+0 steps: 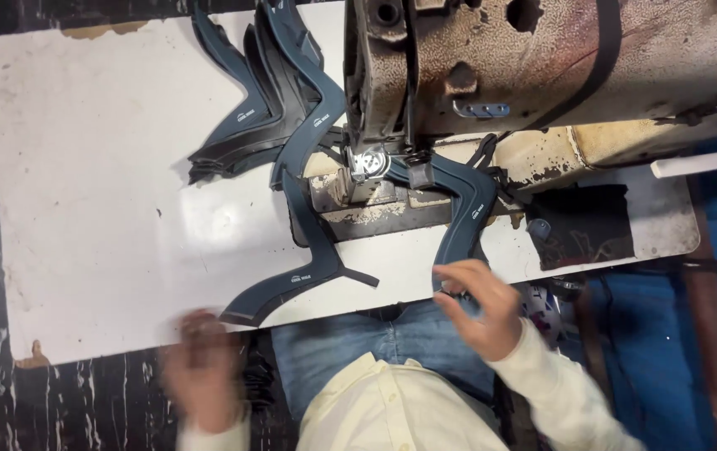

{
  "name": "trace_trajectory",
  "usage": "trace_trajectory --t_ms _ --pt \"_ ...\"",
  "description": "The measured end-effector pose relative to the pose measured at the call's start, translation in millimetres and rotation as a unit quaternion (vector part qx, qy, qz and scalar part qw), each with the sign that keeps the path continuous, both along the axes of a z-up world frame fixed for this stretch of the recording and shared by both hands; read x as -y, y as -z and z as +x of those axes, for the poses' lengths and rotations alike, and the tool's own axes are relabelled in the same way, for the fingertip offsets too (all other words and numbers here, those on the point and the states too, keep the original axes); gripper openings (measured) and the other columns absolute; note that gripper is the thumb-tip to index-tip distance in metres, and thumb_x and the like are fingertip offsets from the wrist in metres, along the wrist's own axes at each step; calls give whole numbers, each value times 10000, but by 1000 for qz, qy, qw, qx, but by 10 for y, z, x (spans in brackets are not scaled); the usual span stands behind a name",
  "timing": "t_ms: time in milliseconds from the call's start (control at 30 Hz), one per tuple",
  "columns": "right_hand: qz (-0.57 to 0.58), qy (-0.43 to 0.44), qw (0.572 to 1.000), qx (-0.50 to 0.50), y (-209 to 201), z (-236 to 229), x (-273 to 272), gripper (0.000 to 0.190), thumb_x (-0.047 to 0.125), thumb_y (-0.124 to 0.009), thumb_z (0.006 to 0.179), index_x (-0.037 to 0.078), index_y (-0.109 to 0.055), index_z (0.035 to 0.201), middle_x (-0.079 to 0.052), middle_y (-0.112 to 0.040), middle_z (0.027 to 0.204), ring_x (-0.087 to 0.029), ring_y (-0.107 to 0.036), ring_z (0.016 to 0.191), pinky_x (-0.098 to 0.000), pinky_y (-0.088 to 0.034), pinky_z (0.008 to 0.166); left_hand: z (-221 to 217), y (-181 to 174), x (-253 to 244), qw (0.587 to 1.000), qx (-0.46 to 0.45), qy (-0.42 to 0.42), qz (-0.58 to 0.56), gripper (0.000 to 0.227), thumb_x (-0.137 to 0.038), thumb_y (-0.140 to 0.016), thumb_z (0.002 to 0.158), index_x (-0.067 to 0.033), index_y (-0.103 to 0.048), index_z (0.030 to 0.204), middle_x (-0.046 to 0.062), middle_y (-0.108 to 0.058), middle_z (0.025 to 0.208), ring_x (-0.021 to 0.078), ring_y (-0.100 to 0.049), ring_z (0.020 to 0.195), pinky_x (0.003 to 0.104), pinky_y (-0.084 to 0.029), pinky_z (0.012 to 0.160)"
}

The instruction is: The person operates a sewing machine to stitch dark blue, curved material pieces. They guide the material under the needle with both hands, then use a pair of purple scissors to trim the excess thread after each stitch. The person repeats this process for multiple pieces, stacking the finished items on the table.

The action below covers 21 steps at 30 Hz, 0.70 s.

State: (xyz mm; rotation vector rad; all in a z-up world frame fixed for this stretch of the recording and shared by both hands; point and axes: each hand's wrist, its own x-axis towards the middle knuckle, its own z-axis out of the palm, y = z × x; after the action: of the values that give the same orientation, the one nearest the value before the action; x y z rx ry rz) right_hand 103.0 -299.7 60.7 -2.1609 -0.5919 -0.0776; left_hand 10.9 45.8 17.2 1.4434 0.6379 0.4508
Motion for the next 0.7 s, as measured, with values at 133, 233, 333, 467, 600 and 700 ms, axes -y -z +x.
trace_trajectory --t_ms 133,233,333,467,600,700 --pt "292 -8 896 -334 470 22 -499 314 77 -724 943 -44 -687 1230 -110 -724 974 -165 -684 800 -300 -564 729 568 -313 936 947 -12 314 72 144 -23 -637 968 -42 -675 1106 49 -642 803 97 -577 714 245 -440 616" --pt "423 6 786 -451 579 203 -604 245 49 -718 935 -51 -683 1156 -112 -732 951 -156 -671 753 -307 -553 677 930 -504 1162 936 73 341 46 170 -14 -591 986 -35 -661 1139 71 -722 857 114 -691 744 250 -525 645" --pt "446 21 790 -421 532 499 -563 165 26 -709 945 -54 -679 1086 -114 -724 949 -170 -680 771 -322 -565 693 1197 -498 1148 937 59 343 37 205 -16 -573 1032 -36 -671 1211 105 -730 862 146 -681 725 272 -534 663" --pt "421 59 826 -369 393 1033 -512 145 2 -715 940 -51 -668 1066 -117 -708 924 -197 -685 769 -333 -564 683 1491 -461 1148 936 91 323 104 251 -8 -574 1033 -33 -638 1275 143 -744 1011 185 -717 809 291 -555 718" --pt "326 53 917 -223 756 1309 -341 172 44 -642 989 27 -636 1160 -74 -691 924 -181 -680 790 -307 -561 677 1624 -394 1196 929 122 286 203 307 16 -614 970 -55 -623 1268 146 -744 1053 247 -765 887 323 -586 745" --pt "229 51 945 -226 1205 1315 -248 169 58 -607 1010 32 -640 1174 -69 -692 964 -177 -678 832 -306 -555 710 1673 -385 1180 921 116 290 234 336 26 -647 906 -69 -632 1228 122 -745 1001 271 -754 854 342 -577 715"
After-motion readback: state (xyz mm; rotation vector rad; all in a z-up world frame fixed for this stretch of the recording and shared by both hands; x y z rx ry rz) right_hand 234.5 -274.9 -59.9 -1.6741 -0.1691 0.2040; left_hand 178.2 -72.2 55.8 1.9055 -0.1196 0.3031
